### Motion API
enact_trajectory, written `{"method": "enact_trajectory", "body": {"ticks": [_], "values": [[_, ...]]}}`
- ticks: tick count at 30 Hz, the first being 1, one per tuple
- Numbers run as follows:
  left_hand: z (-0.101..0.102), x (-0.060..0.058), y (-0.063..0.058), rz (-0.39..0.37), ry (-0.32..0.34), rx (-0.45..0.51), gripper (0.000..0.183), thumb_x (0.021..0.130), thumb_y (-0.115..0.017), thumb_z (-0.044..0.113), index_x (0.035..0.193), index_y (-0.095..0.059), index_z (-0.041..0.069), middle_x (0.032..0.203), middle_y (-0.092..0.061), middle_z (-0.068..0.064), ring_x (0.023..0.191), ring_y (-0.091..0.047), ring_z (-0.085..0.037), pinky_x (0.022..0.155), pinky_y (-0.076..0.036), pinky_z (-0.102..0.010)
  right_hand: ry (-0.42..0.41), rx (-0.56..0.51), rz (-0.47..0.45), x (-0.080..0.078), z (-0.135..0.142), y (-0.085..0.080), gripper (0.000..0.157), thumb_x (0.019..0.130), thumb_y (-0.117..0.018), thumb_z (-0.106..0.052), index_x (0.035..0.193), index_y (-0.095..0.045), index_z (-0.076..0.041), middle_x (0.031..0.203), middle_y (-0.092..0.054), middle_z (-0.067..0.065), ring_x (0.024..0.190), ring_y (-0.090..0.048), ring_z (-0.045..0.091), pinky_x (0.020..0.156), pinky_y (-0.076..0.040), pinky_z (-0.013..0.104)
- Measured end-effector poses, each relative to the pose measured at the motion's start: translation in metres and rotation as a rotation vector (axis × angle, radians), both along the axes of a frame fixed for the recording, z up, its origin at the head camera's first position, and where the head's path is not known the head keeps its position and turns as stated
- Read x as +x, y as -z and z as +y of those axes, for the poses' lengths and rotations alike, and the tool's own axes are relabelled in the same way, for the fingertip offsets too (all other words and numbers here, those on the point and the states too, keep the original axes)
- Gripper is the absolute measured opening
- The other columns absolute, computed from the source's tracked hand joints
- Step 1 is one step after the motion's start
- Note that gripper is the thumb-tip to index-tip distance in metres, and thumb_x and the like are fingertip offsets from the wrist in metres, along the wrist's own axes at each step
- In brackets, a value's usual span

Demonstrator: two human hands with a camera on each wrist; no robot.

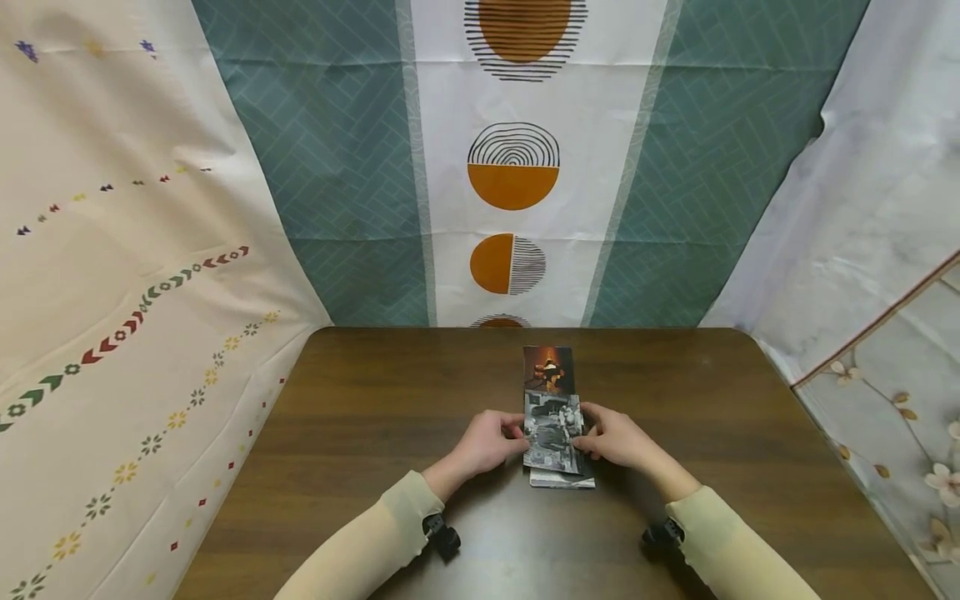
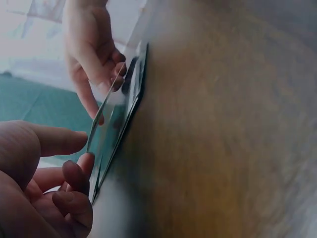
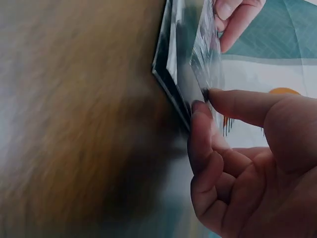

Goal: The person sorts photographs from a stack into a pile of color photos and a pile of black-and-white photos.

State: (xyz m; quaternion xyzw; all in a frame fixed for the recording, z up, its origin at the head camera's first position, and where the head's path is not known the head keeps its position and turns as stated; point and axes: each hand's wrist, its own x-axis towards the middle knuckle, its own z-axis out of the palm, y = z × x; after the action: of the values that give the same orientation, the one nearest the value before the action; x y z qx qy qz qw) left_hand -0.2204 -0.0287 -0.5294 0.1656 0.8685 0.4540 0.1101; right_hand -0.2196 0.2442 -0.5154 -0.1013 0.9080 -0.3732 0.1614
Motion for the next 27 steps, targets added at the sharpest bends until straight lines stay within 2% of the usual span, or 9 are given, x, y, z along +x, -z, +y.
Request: {"method": "enact_trajectory", "body": {"ticks": [5, 15, 21, 27], "values": [[0.002, 0.006, 0.005, 0.002, 0.047, -0.007, 0.040, 0.088, -0.082, 0.008, 0.125, -0.075, -0.005, 0.080, -0.071, 0.010, 0.058, -0.053, -0.003, 0.067, -0.047, -0.023, -0.040, 0.026, 0.004, 0.006, 0.004, 0.001, 0.083, 0.094, -0.082, -0.023, 0.159, -0.040, 0.009, 0.067, -0.068, -0.002, 0.062, -0.065, 0.017, 0.068, -0.052, 0.038], [0.003, 0.012, 0.008, 0.035, 0.059, -0.066, 0.039, 0.086, -0.083, 0.011, 0.122, -0.078, -0.003, 0.075, -0.069, 0.015, 0.072, -0.056, -0.001, 0.078, -0.048, -0.023, -0.048, 0.039, -0.038, 0.011, 0.005, -0.001, 0.086, 0.093, -0.082, -0.023, 0.161, -0.038, 0.007, 0.061, -0.063, 0.001, 0.057, -0.061, 0.018, 0.059, -0.045, 0.035], [0.004, 0.014, 0.008, 0.003, 0.049, -0.060, 0.040, 0.087, -0.083, 0.010, 0.123, -0.077, -0.004, 0.074, -0.068, 0.015, 0.064, -0.054, -0.002, 0.071, -0.047, -0.023, -0.052, 0.034, -0.045, 0.012, 0.005, -0.001, 0.086, 0.094, -0.082, -0.024, 0.161, -0.038, 0.007, 0.062, -0.062, 0.001, 0.055, -0.058, 0.017, 0.056, -0.043, 0.035], [-0.002, 0.012, 0.005, 0.016, 0.049, -0.037, 0.044, 0.087, -0.080, 0.010, 0.129, -0.074, -0.006, 0.078, -0.068, 0.011, 0.061, -0.055, -0.001, 0.067, -0.047, -0.023, -0.045, 0.079, -0.016, 0.010, 0.012, -0.003, 0.084, 0.096, -0.080, -0.024, 0.160, -0.038, 0.009, 0.069, -0.066, 0.000, 0.060, -0.062, 0.018, 0.061, -0.049, 0.037]]}}
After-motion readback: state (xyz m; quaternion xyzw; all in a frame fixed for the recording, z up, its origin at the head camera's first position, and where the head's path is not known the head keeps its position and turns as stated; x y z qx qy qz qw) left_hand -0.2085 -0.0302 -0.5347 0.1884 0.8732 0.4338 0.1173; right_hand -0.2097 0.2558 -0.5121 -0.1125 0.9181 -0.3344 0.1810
